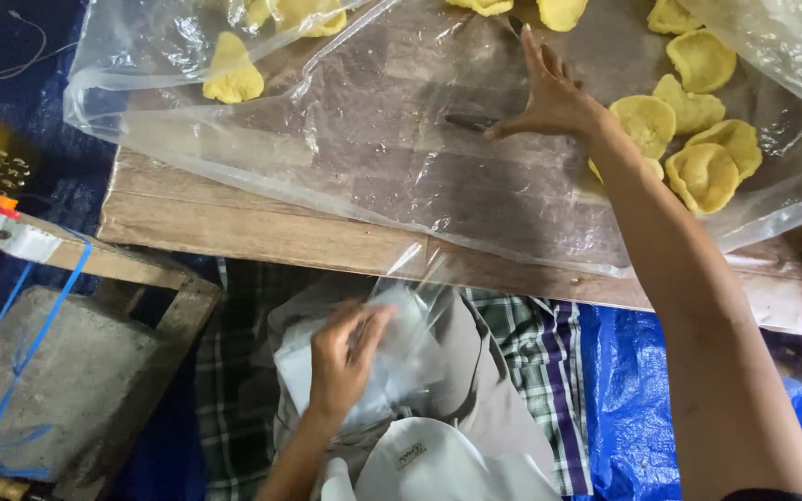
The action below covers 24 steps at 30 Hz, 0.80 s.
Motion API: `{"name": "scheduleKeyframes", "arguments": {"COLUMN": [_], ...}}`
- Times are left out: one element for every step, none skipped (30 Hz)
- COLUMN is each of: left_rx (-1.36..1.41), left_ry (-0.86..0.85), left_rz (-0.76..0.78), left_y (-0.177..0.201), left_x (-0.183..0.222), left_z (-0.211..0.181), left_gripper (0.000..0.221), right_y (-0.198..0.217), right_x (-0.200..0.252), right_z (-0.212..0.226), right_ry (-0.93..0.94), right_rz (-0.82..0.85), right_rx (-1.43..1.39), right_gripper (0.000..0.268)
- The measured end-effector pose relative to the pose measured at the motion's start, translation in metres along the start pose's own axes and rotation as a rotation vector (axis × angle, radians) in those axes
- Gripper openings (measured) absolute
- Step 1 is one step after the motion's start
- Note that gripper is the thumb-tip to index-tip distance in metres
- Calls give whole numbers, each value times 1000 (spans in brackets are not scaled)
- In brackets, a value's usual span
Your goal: Manually filling plastic bags with yellow crackers and sealing them using a heat sealer.
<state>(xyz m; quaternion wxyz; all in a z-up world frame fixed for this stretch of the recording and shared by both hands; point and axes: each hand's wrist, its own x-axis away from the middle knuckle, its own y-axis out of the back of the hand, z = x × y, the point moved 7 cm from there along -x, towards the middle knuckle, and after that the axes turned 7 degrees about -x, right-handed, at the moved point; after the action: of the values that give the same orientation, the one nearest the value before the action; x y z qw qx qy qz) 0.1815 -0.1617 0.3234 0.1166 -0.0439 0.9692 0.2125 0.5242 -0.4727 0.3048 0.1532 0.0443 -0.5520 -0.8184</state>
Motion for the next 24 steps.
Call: {"name": "scheduleKeyframes", "arguments": {"left_rx": [-1, 21, 43, 42, 120, 201, 203, 73, -57, -52, -43, -37, -35, -49, -63, -69, -40, -10, -12, 68, 148, 150, 222, 292], "left_ry": [2, -112, -227, -229, -210, -188, -190, -169, -148, -154, -123, -90, -94, -60, -27, -21, -68, -123, -124, -69, -13, -13, -8, -1], "left_rz": [0, -4, -8, -12, 38, 90, 90, 103, 115, 111, 113, 121, 122, 115, 108, 109, 76, 45, 48, 86, 124, 127, 94, 59], "left_y": [-1, 0, 0, -15, -33, -54, -75, -101, -126, -133, -140, -147, -152, -155, -158, -156, -151, -148, -143, -141, -140, -134, -125, -115], "left_x": [-22, -43, -64, -92, -120, -147, -173, -201, -228, -241, -255, -268, -275, -277, -279, -277, -274, -274, -274, -273, -271, -265, -258, -252], "left_z": [-6, -21, -35, -26, -16, -6, 12, 31, 50, 51, 54, 59, 56, 59, 62, 63, 58, 52, 48, 49, 49, 42, 36, 30], "left_gripper": [15, 12, 10, 10, 30, 52, 52, 39, 29, 29, 29, 28, 28, 27, 25, 25, 26, 27, 27, 25, 23, 23, 28, 36], "right_y": [-1, 1, 3, 0, -1, -3, -6, -5, -4, -5, -5, -7, -3, -3, -4, -5, -3, 3, 2, 1, 0, -1, 0, 0], "right_x": [0, -1, -2, -3, -5, -4, -4, -4, -4, -3, -3, -1, -3, -2, 0, 4, 8, 13, 17, 23, 30, 33, 36, 38], "right_z": [0, 4, 7, 5, 2, -4, -4, -7, -10, -13, -15, -17, -19, -19, -18, -11, -1, 8, 13, 21, 28, 26, 22, 19], "right_ry": [0, 33, 65, 69, 53, 34, 34, 21, 9, 11, 27, 38, 37, 51, 65, 67, 110, 152, 150, 185, 219, 215, 146, 77], "right_rz": [2, -40, -83, -85, -94, -102, -103, -121, -139, -144, -160, -174, -177, -199, -221, -216, -236, -262, -264, -286, -308, -308, -347, -383], "right_rx": [-1, -20, -39, -37, -47, -55, -52, -106, -159, -152, -86, -25, -23, -4, 15, 9, -17, -40, -43, -35, -27, -26, 194, 411], "right_gripper": [152, 153, 154, 154, 129, 112, 112, 128, 148, 148, 142, 139, 139, 133, 127, 127, 111, 97, 97, 89, 82, 82, 79, 76]}}
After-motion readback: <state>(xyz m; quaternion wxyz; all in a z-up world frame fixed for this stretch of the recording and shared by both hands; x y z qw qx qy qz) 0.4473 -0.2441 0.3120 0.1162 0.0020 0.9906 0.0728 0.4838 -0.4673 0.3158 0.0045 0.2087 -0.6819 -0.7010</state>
